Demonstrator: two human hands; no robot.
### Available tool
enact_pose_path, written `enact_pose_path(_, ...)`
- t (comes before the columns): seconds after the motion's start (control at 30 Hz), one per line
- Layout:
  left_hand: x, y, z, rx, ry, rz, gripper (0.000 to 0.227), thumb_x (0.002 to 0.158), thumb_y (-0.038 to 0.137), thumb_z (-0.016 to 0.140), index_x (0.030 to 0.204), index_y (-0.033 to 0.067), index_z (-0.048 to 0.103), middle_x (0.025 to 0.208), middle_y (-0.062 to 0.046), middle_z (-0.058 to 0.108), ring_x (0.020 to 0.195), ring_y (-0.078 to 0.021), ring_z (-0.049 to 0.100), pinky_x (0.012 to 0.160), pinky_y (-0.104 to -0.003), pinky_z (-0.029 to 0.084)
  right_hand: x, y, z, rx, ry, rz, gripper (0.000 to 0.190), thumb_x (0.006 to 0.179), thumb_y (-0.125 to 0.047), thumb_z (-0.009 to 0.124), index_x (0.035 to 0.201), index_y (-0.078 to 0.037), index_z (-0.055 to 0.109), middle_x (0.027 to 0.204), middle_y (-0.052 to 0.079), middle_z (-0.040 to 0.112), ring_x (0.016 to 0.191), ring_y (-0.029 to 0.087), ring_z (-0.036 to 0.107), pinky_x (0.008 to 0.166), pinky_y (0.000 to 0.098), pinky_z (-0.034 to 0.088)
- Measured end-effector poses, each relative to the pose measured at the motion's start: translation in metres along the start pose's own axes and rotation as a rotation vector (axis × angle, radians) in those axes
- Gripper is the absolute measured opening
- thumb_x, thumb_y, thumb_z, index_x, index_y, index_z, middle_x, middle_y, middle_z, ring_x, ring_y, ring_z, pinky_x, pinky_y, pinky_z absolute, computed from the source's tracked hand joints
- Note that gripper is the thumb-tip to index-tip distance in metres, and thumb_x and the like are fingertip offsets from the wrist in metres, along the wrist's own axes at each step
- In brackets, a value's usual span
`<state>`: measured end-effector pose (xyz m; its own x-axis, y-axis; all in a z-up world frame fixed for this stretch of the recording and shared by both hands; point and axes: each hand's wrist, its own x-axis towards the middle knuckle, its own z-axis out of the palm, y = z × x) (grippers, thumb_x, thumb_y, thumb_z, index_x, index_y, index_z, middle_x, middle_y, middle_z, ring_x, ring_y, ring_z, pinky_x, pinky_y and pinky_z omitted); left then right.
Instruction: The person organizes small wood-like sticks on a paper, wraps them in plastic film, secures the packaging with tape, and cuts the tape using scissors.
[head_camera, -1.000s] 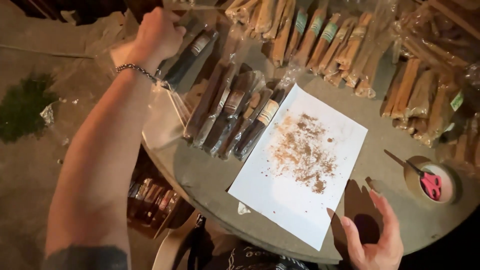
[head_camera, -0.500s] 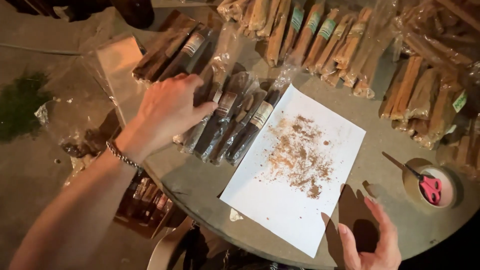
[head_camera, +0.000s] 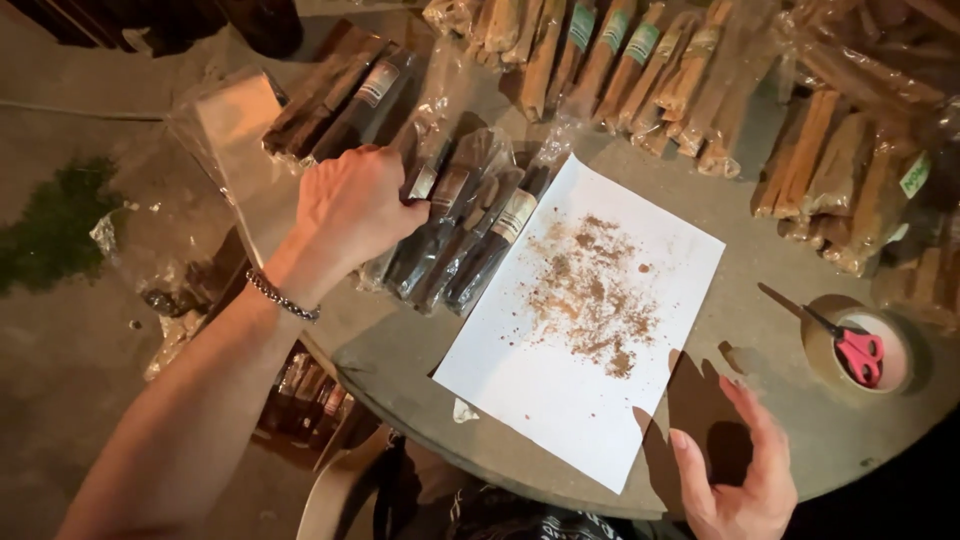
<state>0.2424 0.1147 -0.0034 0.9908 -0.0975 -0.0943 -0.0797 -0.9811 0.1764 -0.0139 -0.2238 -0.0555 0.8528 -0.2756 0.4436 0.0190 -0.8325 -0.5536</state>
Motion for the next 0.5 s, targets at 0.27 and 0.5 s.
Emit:
enact_pose_path(0.27, -0.042, 0.024, -0.077, -0.797, -0.241, -0.36, 0.012, 0.097, 0.012, 0.066, 0.091, 0.0077, 0.057, 0.068, 0.0, 0.037, 0.057, -0.008, 0.027, 0.053, -0.024, 0.023, -0.004, 0.009, 0.0, 0.057, 0.013, -0.053, 0.063, 0.088, -0.015, 0.077, 0.143, 0.005, 0.056, 0.138, 0.02, 0.066, 0.13, 0.031, 0.062, 0.114, 0.0393, 0.048)
enact_pose_path(0.5, -0.062, 0.005, -0.057, -1.056, -0.078, -0.218, 0.016, 0.094, 0.006, 0.078, 0.102, 0.0057, 0.064, 0.082, -0.006, 0.065, 0.059, -0.009, 0.047, 0.054, -0.017, 0.037, 0.011, -0.005, -0.014, 0.274, -0.019, 0.001, 0.063, 0.087, -0.007, 0.071, 0.144, 0.008, 0.049, 0.138, 0.027, 0.063, 0.134, 0.036, 0.061, 0.12, 0.0426, 0.047)
